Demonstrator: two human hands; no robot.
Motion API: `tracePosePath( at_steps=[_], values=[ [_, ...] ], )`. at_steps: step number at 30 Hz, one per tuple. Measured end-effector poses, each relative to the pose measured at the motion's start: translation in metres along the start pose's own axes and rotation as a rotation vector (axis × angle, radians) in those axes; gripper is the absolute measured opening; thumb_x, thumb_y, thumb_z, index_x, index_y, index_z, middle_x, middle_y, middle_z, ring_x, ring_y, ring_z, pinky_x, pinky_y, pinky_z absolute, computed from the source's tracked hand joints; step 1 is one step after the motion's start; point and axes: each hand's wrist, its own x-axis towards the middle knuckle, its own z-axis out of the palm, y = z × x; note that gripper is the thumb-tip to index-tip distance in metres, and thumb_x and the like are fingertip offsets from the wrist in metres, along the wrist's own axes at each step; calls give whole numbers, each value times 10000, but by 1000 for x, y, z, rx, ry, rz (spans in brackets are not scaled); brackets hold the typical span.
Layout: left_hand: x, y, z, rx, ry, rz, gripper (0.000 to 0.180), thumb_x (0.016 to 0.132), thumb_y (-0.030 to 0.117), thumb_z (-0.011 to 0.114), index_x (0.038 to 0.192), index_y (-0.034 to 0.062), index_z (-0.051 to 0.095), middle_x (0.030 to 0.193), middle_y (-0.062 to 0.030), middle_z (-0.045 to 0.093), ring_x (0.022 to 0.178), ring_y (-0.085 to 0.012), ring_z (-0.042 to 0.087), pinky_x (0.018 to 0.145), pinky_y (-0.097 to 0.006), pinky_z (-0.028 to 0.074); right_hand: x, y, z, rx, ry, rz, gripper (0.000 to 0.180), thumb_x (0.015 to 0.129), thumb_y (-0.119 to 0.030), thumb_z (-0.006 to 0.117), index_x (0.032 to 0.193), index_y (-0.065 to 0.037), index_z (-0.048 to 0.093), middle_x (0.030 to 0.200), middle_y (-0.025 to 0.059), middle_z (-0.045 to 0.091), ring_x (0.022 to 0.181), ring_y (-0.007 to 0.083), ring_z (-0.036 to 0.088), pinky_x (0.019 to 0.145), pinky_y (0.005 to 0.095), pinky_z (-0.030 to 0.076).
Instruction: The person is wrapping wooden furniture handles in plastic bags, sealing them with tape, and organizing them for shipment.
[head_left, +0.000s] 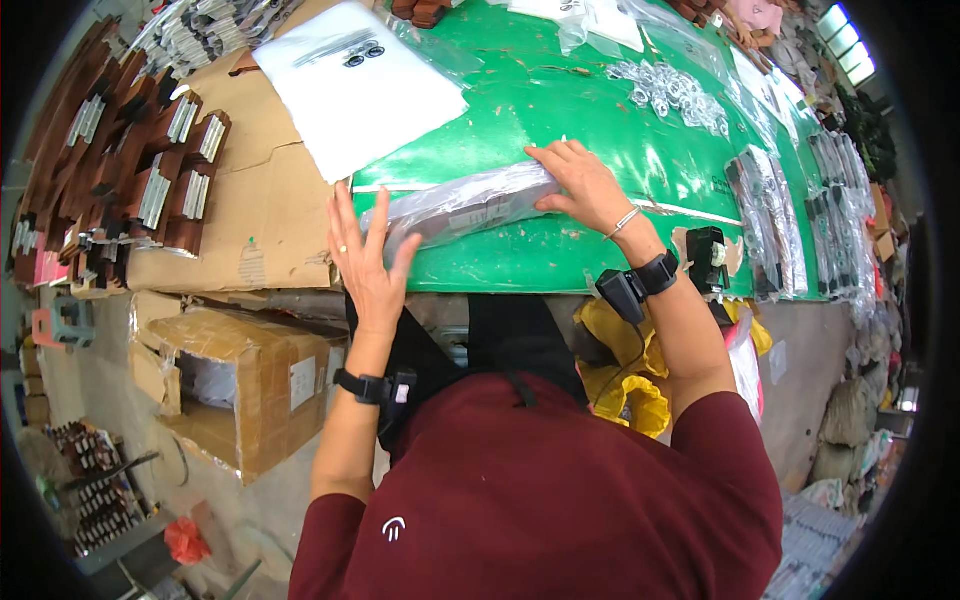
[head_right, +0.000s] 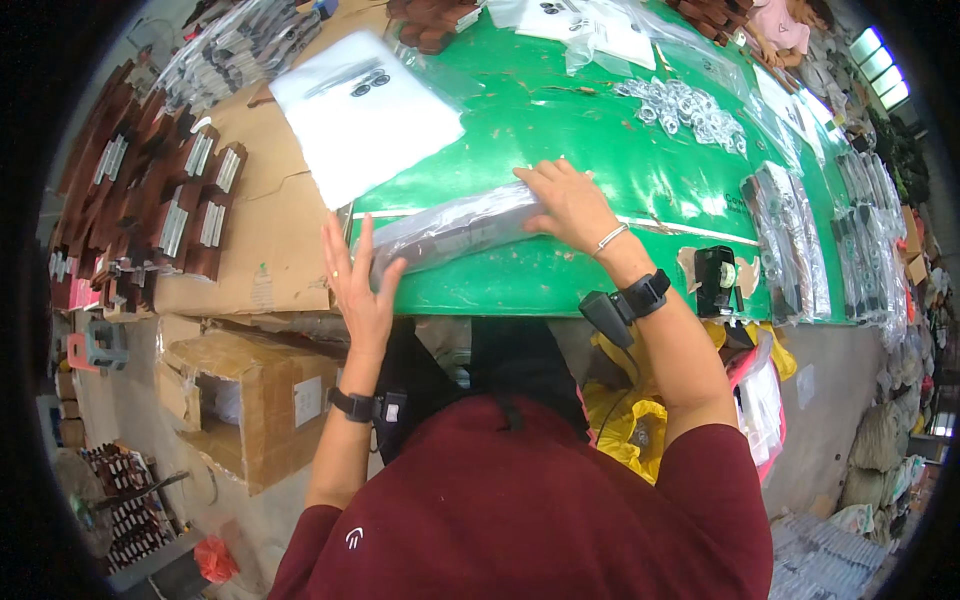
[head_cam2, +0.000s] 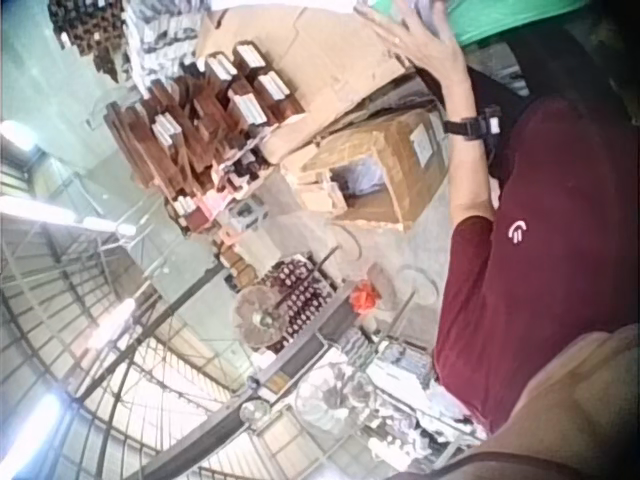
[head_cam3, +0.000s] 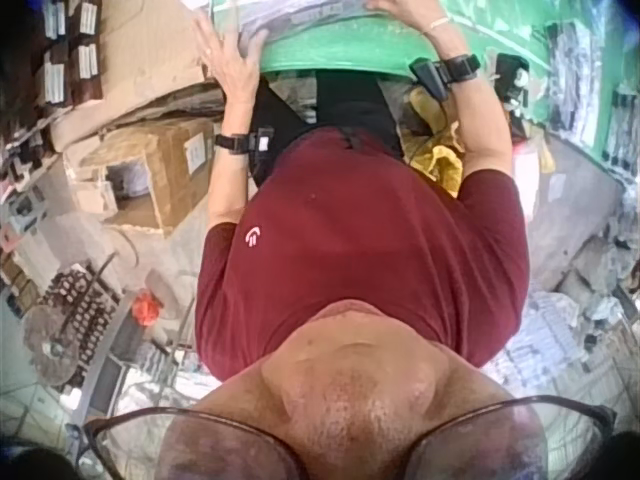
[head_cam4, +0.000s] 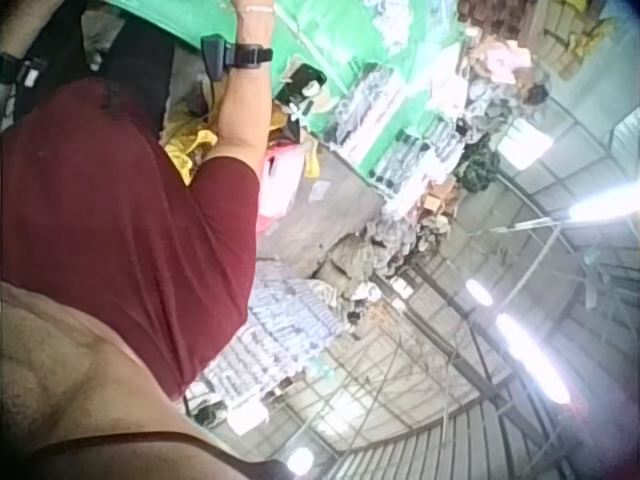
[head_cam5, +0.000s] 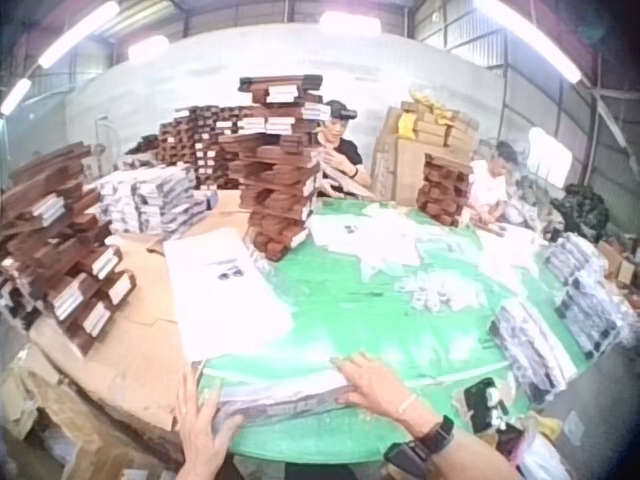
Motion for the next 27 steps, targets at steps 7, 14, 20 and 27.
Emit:
tracePosePath(
  at_steps=[7, 14, 20, 27],
  values=[
    [30, -7, -8, -429, -40, -151, 360, 1062, 263, 511, 1353, 134, 679, 1372, -169, 545, 1207, -283, 539, 1026, -377, 418, -9, -6, 0, -52, 32, 22, 690, 722, -242, 854, 1341, -127, 570, 1199, 89, 594, 1201, 334, 538, 969, 505, 470],
    [32, -13, -7, -410, -5, -254, 257, 1009, 219, 616, 1086, 31, 774, 854, -89, 549, 795, -202, 555, 717, -338, 442, -26, -22, -2, -44, 179, -1, 682, 686, -195, 842, 1308, -94, 581, 1206, 101, 602, 1172, 319, 548, 1010, 475, 418],
    [19, -9, -10, -562, -110, -430, 250, 970, 229, 679, 968, -4, 772, 855, -75, 565, 822, -186, 557, 737, -325, 439, -40, -24, 7, -108, 304, -8, 660, 645, -123, 844, 1260, -133, 606, 1173, 57, 619, 1171, 285, 569, 1135, 478, 368],
    [8, 23, 13, -619, -30, -316, 164, 915, 180, 751, 948, 20, 762, 963, -77, 509, 935, -207, 526, 854, -316, 437, -21, 21, 7, -222, 561, 8, 554, 635, 64, 702, 1140, -155, 633, 1163, 37, 624, 1212, 262, 572, 1182, 516, 324]
  ],
)
